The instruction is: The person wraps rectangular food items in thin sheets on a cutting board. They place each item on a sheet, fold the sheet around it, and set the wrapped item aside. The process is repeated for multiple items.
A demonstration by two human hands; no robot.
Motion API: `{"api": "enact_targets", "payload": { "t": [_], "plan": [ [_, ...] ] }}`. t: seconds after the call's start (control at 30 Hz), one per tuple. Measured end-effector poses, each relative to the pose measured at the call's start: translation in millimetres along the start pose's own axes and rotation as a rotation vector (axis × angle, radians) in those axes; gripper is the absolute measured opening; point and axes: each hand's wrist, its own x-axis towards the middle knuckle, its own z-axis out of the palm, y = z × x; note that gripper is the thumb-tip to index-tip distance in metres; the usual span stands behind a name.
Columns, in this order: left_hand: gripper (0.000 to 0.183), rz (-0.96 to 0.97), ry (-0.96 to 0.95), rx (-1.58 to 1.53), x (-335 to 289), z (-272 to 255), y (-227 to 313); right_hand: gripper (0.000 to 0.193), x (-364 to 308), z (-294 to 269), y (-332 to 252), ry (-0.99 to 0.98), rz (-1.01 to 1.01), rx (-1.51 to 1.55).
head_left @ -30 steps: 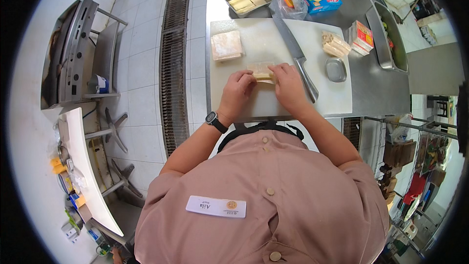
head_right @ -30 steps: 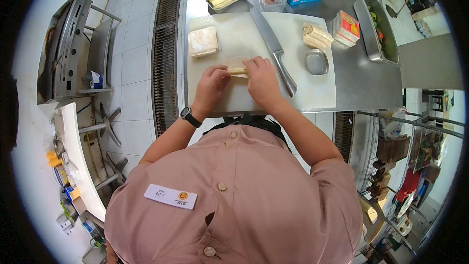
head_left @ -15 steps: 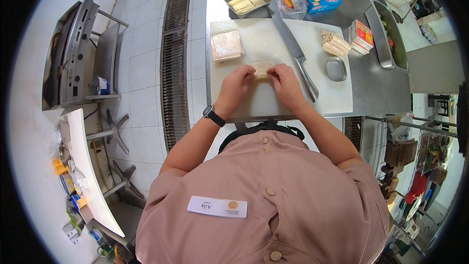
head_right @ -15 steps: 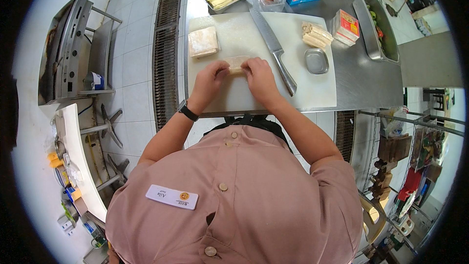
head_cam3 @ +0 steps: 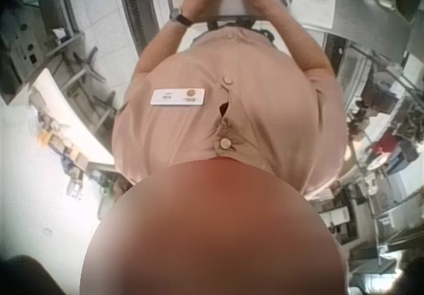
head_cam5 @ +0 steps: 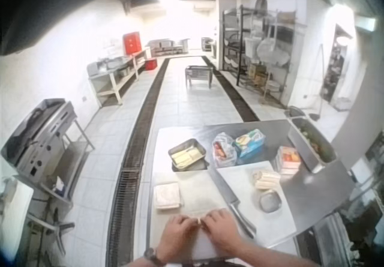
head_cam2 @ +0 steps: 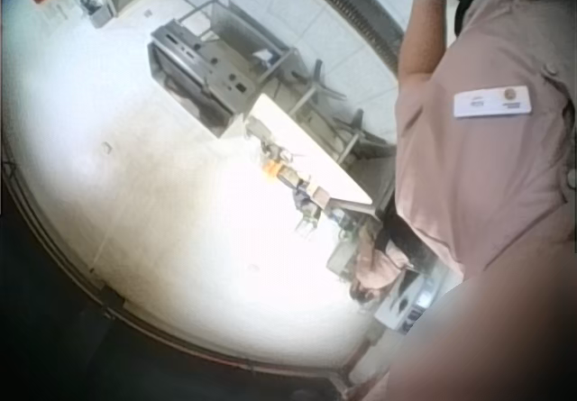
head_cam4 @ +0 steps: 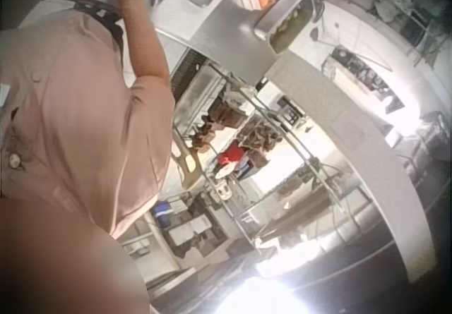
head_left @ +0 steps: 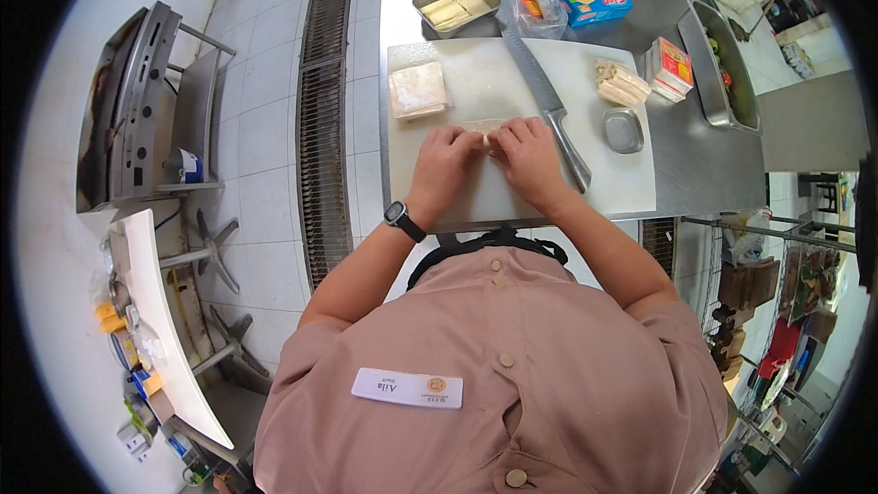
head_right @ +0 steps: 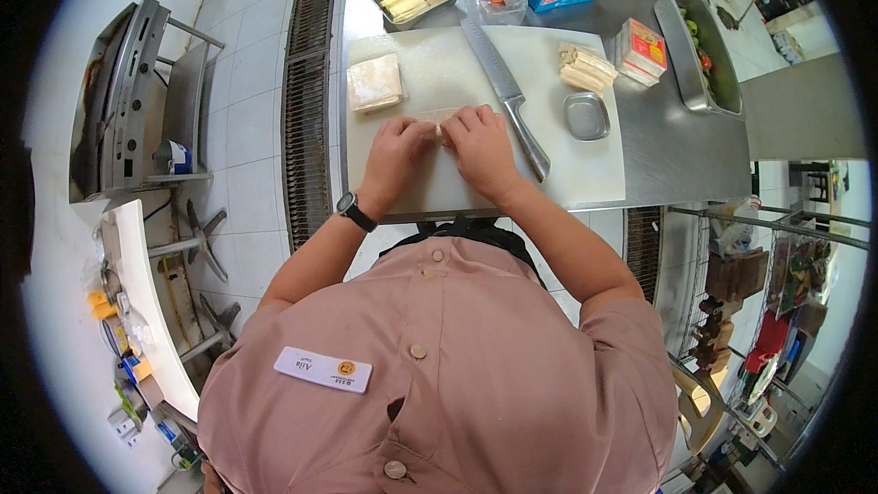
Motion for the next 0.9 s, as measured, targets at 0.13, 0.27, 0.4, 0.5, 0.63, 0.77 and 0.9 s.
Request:
{"api": "enact_targets", "payload": {
  "t": [0.13, 0.27, 0.4, 0.5, 0.63, 0.77, 0.9],
  "plan": [
    [0.022, -0.036, -0.055, 0.004, 2, 0, -7, 0.018, 3, 0, 5, -0.040, -0.025, -0.037],
    [0.021, -0.024, -0.021, 0.017, 5, 0, -7, 0.020, 4, 4, 14, -0.056, -0.040, -0.057],
    [0.022, -0.004, -0.022, 0.030, 6, -2, -6, 0.023, 4, 6, 22, -0.025, -0.037, -0.018],
    [0.022, -0.062, -0.032, -0.021, 8, -3, -8, 0.022, 5, 7, 24, -0.016, 0.012, 0.036],
    [0.016, -0.239, -0.046, -0.199, 14, -2, -11, 0.015, 8, 6, 25, -0.055, 0.097, 0.103],
    [0.012, -0.162, -0.045, -0.033, 14, -2, -13, 0.011, 11, 6, 24, -0.003, 0.106, 0.041],
    [0.016, -0.121, 0.011, 0.035, 15, -1, -10, 0.017, 12, 3, 22, 0.008, 0.148, 0.005]
  ]
}}
